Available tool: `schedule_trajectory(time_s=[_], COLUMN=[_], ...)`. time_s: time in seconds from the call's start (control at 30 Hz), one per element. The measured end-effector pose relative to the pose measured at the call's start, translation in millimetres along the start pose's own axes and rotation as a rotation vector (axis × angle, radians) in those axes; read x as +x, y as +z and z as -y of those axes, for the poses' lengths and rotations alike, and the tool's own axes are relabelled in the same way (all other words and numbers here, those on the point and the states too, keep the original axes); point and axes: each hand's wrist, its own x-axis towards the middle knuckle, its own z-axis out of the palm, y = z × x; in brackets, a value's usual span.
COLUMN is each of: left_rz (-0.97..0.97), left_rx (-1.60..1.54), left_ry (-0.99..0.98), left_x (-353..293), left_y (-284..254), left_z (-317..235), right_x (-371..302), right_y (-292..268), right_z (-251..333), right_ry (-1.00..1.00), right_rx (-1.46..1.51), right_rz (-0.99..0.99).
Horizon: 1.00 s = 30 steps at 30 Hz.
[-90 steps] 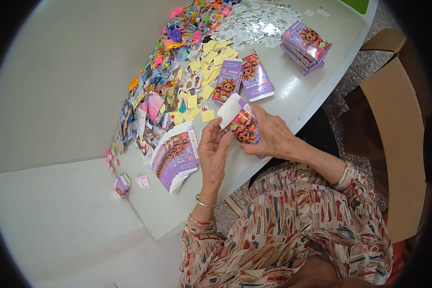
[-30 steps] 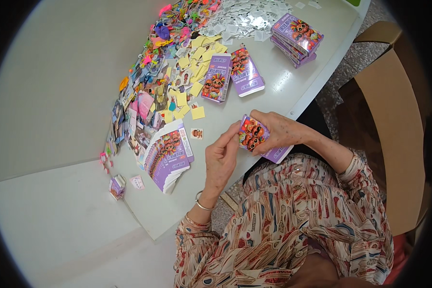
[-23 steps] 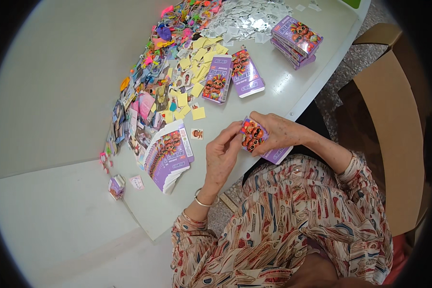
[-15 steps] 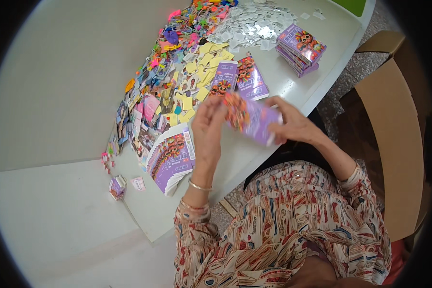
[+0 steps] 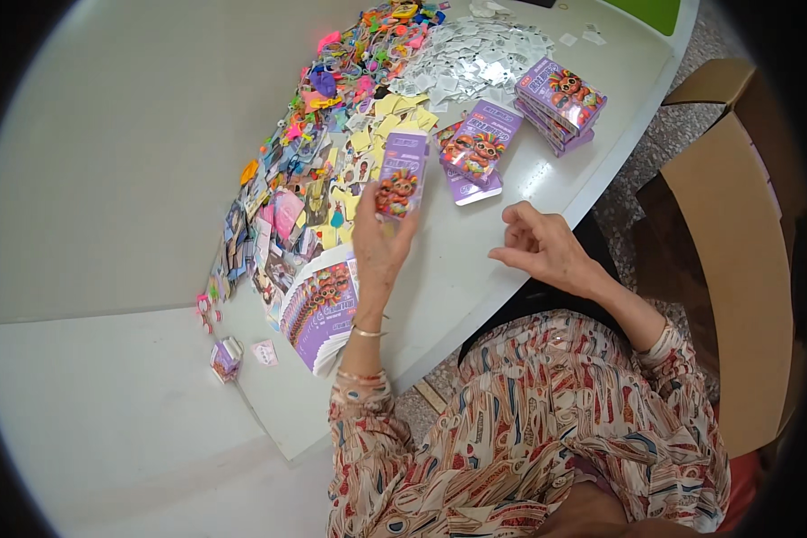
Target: Packing toy accessories and stickers into small purple cardboard boxes on a table.
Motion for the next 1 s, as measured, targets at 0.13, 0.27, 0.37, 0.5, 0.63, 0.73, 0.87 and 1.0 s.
schedule_trajectory(time_s=[0.13,0.27,0.37,0.5,0.63,0.73,0.87,1.0], left_rz=[0.097,0.320,0.344,0.179,0.147,0.049,-0.032,-0.051], left_rx=[0.195,0.246,0.216,-0.356,-0.772,-0.807,-0.806,-0.904], left_ry=[0.169,0.331,0.366,-0.008,-0.328,-0.333,-0.325,-0.374], left_x=[-26.3,-45.0,-53.2,-69.5,-81.0,-76.4,-70.4,-74.9], left_y=[-41.2,-64.2,-59.1,-38.2,-18.9,-12.1,-12.8,-7.2], left_z=[-21.1,-53.0,-55.8,-14.2,-20.6,-35.0,-41.8,-42.8], right_x=[10.6,31.4,40.3,36.5,32.6,28.7,24.1,19.6], right_y=[7.5,18.9,35.9,41.0,44.1,43.6,44.8,46.2], right_z=[27.8,66.6,49.9,36.4,33.7,28.5,27.0,24.0], right_ry=[-0.536,-0.758,-0.338,-0.291,-0.261,-0.250,-0.288,-0.262], right_rx=[-0.509,-0.862,-0.784,-0.711,-0.656,-0.671,-0.676,-0.683], right_rz=[-0.211,-0.106,0.302,0.262,0.099,0.081,0.067,0.085])
